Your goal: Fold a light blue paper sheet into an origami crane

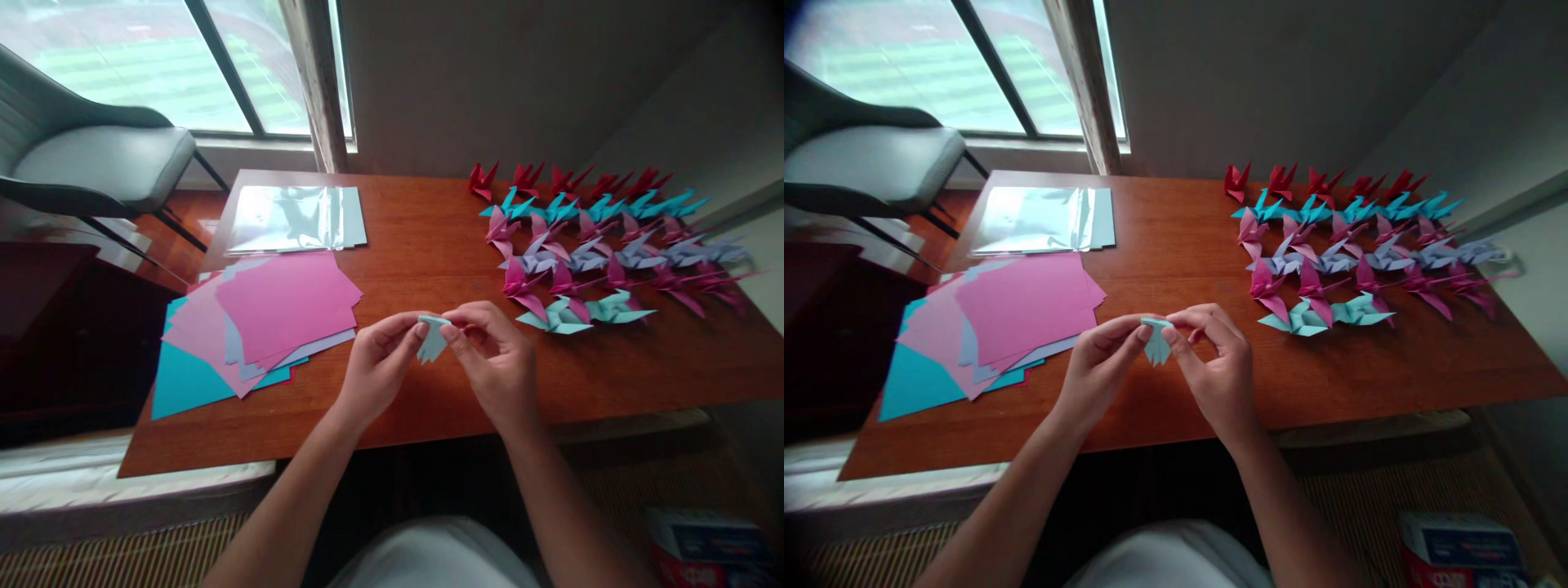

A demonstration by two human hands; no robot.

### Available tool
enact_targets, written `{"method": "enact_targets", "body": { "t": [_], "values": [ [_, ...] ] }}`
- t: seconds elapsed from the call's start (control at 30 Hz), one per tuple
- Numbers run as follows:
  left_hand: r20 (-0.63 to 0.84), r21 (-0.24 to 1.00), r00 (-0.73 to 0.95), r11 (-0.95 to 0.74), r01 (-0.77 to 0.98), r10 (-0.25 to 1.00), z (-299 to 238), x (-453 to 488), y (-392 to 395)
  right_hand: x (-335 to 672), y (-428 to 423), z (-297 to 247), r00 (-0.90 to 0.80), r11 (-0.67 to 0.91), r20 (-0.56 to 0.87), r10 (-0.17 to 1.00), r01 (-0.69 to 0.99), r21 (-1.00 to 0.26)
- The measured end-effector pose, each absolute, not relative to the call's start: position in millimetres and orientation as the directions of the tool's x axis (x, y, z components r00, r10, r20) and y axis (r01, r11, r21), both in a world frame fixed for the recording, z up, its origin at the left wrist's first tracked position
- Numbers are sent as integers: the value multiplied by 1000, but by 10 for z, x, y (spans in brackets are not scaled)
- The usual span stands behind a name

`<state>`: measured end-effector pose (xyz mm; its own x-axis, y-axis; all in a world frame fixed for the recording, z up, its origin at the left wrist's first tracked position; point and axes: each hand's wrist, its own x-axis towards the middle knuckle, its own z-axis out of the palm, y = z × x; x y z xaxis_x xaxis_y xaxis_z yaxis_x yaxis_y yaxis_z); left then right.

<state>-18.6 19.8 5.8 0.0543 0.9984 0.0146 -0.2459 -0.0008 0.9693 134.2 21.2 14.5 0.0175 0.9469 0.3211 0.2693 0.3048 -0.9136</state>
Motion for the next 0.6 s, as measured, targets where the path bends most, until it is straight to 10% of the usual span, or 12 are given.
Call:
{"method": "enact_targets", "body": {
  "t": [0.6],
  "values": [
    [152, 985, 18, -151, -80, 988, 74, -206, 166, 1352, 187, 133, -14, 118, 118, 993, -14, -993]
  ]
}}
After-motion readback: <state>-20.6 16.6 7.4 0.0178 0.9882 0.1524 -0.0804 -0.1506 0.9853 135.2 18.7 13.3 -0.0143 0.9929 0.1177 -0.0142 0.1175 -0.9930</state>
